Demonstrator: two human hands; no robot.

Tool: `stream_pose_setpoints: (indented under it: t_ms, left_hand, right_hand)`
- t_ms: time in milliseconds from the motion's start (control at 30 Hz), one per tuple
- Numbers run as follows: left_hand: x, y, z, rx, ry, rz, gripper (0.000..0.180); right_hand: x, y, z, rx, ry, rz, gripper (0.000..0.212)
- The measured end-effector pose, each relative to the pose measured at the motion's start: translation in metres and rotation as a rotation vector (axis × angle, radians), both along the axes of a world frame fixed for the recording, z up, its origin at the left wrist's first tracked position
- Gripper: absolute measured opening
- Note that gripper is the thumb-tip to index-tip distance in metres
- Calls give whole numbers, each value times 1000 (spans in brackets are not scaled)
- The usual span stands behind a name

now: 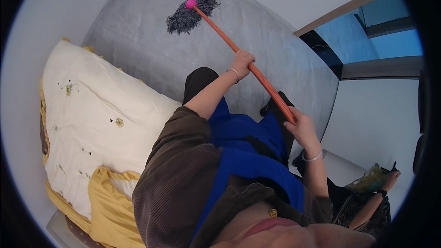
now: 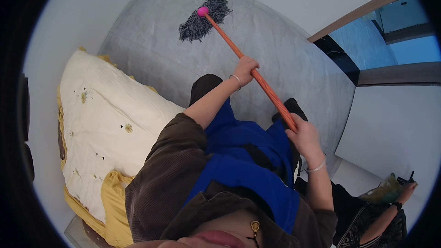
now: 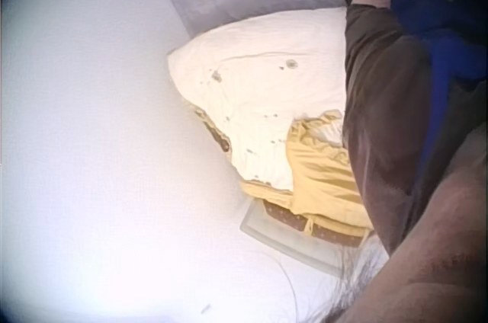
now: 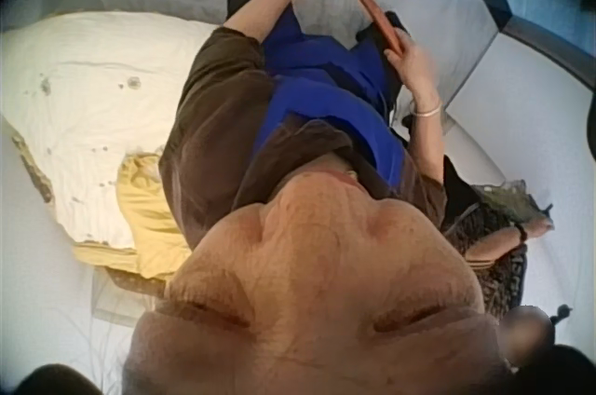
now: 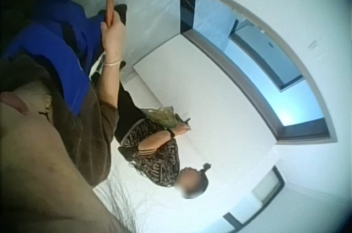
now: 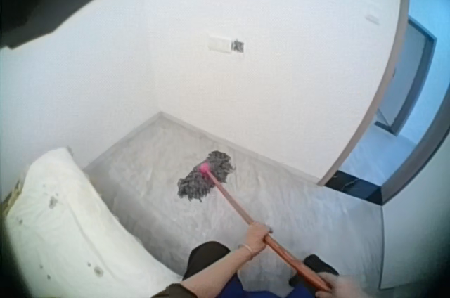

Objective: The person mops a tiled floor using a mop with a long handle. They move the mop back and forth across the floor surface, covering different areas of the room while standing.

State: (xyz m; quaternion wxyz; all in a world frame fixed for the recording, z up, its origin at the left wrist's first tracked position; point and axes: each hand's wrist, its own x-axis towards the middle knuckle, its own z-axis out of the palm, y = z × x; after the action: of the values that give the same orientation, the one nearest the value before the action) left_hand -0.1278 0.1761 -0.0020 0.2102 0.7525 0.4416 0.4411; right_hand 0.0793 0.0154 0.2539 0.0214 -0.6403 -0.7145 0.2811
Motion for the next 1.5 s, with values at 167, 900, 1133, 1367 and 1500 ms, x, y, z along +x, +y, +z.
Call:
stream_pose_setpoints:
  t_ms: [167, 900, 1133, 1367, 1500]
  left_hand:
    - [-33, -25, 10, -519, -359, 349, 49]
    - [66, -1, 49, -1136, -813, 372, 14]
    - [134, -34, 66, -1223, -704, 202, 16]
    - [195, -87, 79, -1327, -645, -8, 17]
    - [222, -122, 81, -1347, -546, -103, 19]
  right_hand:
    - [-36, 55, -33, 42, -14, 150, 45]
    - [27, 41, -68, -1055, 1438, -654, 23]
    - [80, -12, -55, -940, 1493, -750, 24]
    - [108, -89, -39, -732, 1459, -933, 28]
    - [115, -132, -21, -699, 1502, -1013, 30]
